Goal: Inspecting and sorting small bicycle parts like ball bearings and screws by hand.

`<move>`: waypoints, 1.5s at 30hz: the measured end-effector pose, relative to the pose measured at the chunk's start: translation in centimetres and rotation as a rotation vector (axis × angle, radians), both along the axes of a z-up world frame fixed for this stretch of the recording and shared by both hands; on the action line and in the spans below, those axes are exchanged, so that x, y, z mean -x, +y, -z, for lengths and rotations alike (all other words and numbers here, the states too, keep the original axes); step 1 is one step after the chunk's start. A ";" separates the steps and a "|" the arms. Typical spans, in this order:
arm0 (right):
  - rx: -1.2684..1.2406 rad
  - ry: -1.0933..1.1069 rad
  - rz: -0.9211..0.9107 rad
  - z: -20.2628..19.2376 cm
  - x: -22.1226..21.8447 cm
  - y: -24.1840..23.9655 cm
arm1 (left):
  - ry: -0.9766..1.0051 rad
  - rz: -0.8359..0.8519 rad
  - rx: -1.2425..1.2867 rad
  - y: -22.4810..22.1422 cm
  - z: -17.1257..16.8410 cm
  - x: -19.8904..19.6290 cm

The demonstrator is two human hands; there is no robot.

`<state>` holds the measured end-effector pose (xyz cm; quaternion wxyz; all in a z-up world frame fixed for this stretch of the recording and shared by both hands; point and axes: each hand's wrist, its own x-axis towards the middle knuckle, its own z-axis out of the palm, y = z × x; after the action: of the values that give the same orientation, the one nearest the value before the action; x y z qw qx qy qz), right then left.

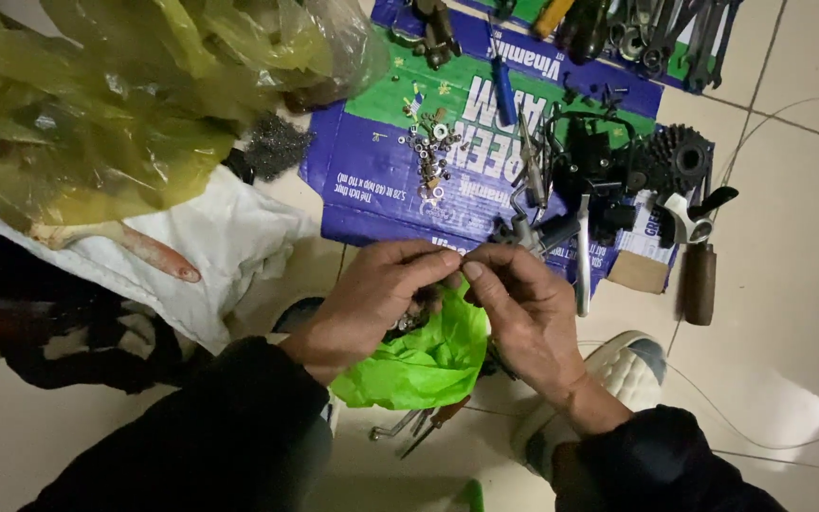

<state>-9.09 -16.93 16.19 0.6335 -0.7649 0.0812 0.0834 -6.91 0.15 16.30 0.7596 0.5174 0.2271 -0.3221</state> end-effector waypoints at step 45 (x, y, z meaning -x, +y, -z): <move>-0.065 0.145 0.036 1.9 -1.5 -0.4 | 0.028 0.056 -0.033 -0.2 4.2 -1.2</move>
<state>-7.59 -17.31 14.33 0.6519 -0.7343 0.1381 0.1298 -5.69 -0.08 12.14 0.7383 0.5317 0.2283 -0.3465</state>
